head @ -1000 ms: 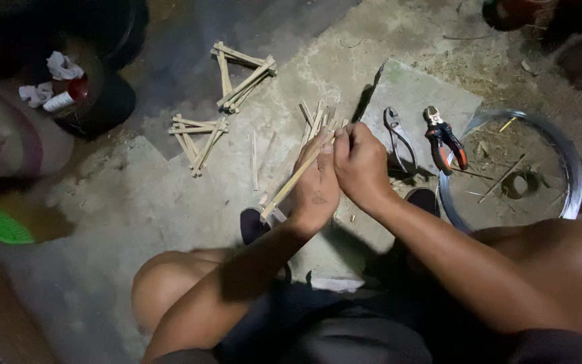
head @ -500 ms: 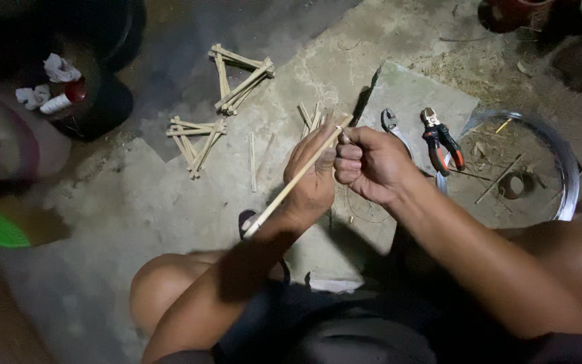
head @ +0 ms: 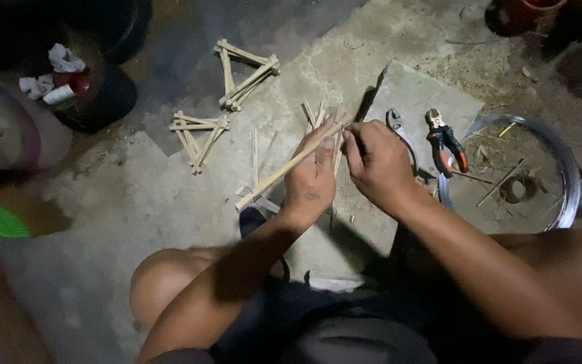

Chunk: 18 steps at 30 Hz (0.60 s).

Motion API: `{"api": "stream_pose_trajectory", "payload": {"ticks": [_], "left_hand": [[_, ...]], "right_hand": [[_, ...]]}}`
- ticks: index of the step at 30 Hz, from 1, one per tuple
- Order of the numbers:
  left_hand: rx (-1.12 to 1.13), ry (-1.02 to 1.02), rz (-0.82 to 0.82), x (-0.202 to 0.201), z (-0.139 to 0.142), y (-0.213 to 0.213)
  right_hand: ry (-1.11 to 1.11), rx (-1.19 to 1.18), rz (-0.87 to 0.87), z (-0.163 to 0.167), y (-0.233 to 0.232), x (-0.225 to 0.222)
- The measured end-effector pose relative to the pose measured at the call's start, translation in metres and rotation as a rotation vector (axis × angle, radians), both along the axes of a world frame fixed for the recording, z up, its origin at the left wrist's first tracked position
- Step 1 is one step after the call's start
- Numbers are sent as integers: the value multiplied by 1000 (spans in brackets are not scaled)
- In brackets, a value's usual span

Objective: The person sits on the ground assembling small triangular frames from thin wooden sticks, fitting sticks together and using pliers to trim and adjust pieces, adding completed frames to a growing pile of finished triangles.

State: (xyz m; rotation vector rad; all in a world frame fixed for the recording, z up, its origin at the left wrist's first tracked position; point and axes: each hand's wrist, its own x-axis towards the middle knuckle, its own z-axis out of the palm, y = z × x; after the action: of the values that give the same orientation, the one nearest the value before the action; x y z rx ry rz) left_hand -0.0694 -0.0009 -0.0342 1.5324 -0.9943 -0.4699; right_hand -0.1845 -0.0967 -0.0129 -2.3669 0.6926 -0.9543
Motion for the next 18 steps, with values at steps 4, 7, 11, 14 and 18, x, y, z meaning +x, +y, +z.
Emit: {"api": "stream_pose_trajectory", "payload": {"ticks": [4,7,11,14,18], "left_hand": [[-9,-35,-43,5,3,3],[-79,89,-119,7,4,5],[-9,81,-95,4,2,2],[103,78,-66,8,0,1],[247,179,-34,25,-2,-3]], "right_hand": [[-67,422,2,-7,-4,2],[-174,1240,22,-8,-17,4],[-313,1797,224,-12,-40,-9],[-228,1711,220,-28,-55,-14],[264,669,-162,-56,-104,-32]]}}
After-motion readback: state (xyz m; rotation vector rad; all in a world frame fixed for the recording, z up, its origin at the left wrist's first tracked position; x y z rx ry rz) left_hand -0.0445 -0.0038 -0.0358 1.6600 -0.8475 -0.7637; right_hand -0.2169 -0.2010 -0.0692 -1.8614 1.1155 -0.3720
